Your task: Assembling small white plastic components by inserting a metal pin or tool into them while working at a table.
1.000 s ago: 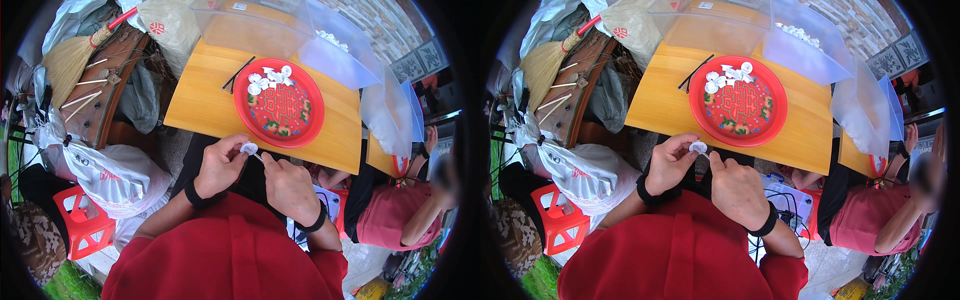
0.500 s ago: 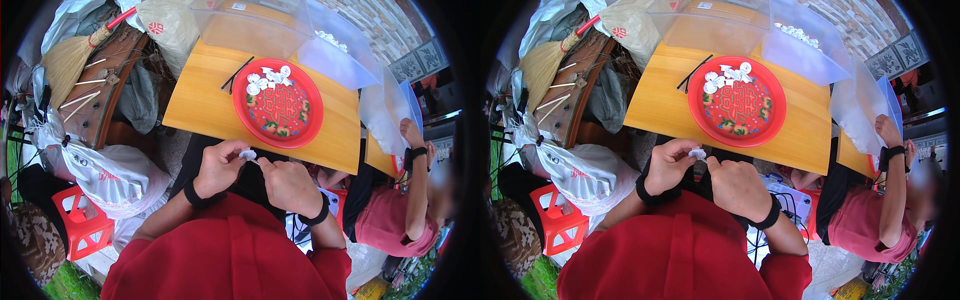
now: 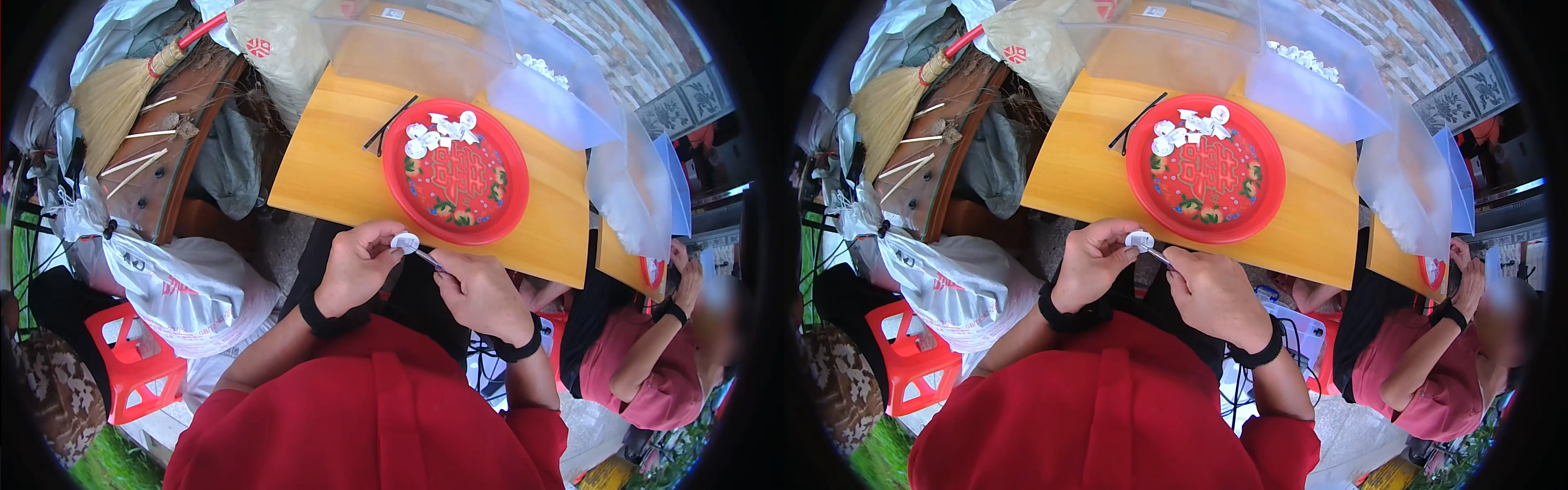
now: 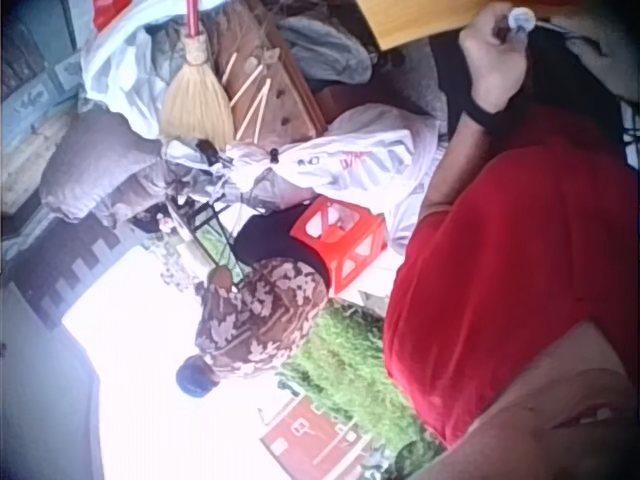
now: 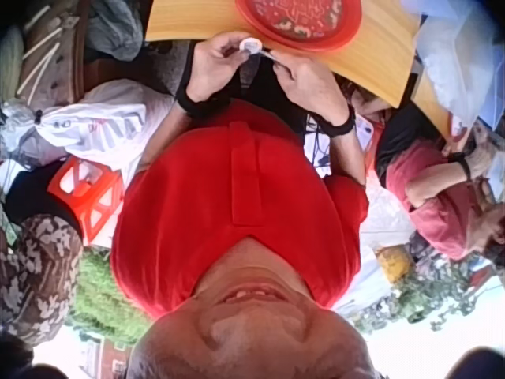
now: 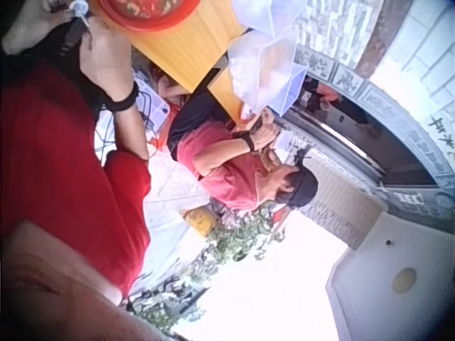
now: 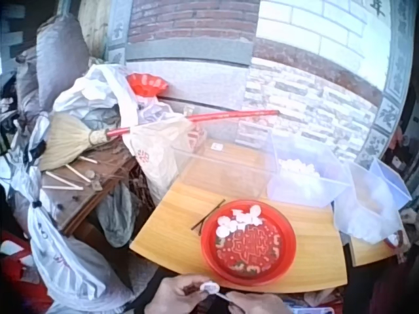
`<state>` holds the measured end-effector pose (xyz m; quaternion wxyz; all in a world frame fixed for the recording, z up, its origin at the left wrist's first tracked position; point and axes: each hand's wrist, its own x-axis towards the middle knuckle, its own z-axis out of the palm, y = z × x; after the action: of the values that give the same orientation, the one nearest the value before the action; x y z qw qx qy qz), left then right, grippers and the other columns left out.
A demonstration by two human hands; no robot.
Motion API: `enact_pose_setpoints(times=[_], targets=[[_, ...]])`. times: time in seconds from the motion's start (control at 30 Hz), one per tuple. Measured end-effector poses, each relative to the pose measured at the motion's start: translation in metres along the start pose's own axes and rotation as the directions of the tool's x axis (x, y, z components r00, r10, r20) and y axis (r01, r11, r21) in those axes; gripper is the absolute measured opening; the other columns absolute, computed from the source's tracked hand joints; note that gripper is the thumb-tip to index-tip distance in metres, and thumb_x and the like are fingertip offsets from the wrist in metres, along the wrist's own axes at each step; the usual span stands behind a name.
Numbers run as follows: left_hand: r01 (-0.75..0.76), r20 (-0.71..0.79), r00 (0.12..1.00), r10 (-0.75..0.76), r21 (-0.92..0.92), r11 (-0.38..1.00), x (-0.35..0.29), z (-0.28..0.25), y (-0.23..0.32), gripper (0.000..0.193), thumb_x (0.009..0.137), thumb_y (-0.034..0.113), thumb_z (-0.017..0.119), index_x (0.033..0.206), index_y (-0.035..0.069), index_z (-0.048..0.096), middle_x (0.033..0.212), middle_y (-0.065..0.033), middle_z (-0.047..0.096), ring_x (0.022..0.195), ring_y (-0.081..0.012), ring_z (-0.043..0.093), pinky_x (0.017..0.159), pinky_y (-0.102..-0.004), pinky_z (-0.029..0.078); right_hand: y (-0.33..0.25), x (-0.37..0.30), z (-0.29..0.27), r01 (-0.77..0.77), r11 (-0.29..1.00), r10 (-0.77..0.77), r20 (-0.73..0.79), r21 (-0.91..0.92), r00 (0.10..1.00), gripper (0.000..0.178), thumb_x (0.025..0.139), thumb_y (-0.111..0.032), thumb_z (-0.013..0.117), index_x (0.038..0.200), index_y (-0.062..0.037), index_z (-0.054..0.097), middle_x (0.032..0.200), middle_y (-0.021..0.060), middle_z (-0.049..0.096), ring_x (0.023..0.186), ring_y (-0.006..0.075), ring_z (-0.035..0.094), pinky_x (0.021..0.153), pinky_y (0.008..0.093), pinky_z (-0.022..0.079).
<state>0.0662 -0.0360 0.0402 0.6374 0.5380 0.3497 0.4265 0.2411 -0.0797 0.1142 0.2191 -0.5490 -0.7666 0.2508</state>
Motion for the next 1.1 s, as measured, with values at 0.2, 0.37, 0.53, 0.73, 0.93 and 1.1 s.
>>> enact_pose_setpoints(times=[0.2,0.37,0.53,0.73,0.93,1.1], targets=[[0.012,0.029,1.0,-0.008,-0.11,0.994,-0.002,0.003,0.007,0.032,0.08,-0.012,0.055,0.111,-0.004,0.053,0.1,-0.009,0.062,0.093,-0.0136,0.059,0.081,-0.0261,0.049,0.001,-0.002,0.006,-0.289,0.902,0.345,-0.132,0.321,0.929,0.015,0.075,-0.007,0.063,0.088,0.0016,0.058,0.058,0.0145,0.049,0.05,0.0165,0.046,0.052,0.0297,0.04],[0.034,0.07,0.997,-0.022,-0.17,0.985,-0.002,0.003,0.013,0.032,0.081,-0.01,0.055,0.113,-0.004,0.053,0.1,-0.0097,0.062,0.092,-0.0143,0.059,0.081,-0.0268,0.049,0.003,0.009,0.021,-0.276,0.774,0.386,-0.08,0.569,0.919,0.005,0.08,-0.002,0.059,0.084,0.0011,0.058,0.066,-0.0059,0.048,0.061,0.0008,0.041,0.051,0.0182,0.033],[0.045,0.057,0.998,-0.032,-0.232,0.972,-0.002,0.002,0.015,0.033,0.08,-0.01,0.056,0.112,-0.004,0.053,0.101,-0.011,0.062,0.092,-0.0156,0.06,0.081,-0.0277,0.05,0.003,0.017,0.023,-0.312,0.697,0.444,-0.048,0.645,0.895,0.008,0.078,-0.003,0.061,0.082,0.0027,0.058,0.064,-0.0009,0.05,0.06,0.0046,0.044,0.053,0.0226,0.037],[-0.09,0.022,0.995,0.095,-0.165,0.982,-0.001,0.004,0.012,0.035,0.079,-0.012,0.058,0.113,-0.003,0.054,0.103,-0.0111,0.061,0.095,-0.0166,0.06,0.083,-0.0276,0.049,0.008,0.021,0.028,-0.286,0.705,0.433,-0.074,0.649,0.898,0.005,0.077,0.0,0.06,0.08,0.0027,0.057,0.063,-0.0007,0.049,0.059,0.0049,0.044,0.052,0.0231,0.037],[-0.121,0.024,0.991,0.132,-0.268,0.956,0.003,0.011,0.008,0.037,0.078,-0.014,0.057,0.113,-0.003,0.055,0.106,-0.0086,0.057,0.092,-0.0115,0.056,0.081,-0.0241,0.047,0.009,0.02,0.021,-0.294,0.718,0.457,-0.109,0.631,0.883,0.008,0.076,-0.002,0.061,0.077,0.0033,0.055,0.062,-0.0002,0.049,0.059,0.005,0.044,0.052,0.024,0.037],[-0.09,-0.094,0.993,0.073,-0.183,0.979,0.004,-0.005,0.002,0.036,0.077,-0.012,0.058,0.112,-0.004,0.054,0.104,-0.0075,0.059,0.087,-0.0099,0.056,0.079,-0.0232,0.048,0.026,0.038,-0.028,-0.403,0.738,0.489,-0.017,0.541,0.872,0.011,0.074,-0.006,0.061,0.07,0.0023,0.054,0.058,0.0018,0.05,0.051,0.007,0.045,0.046,0.0247,0.035]])
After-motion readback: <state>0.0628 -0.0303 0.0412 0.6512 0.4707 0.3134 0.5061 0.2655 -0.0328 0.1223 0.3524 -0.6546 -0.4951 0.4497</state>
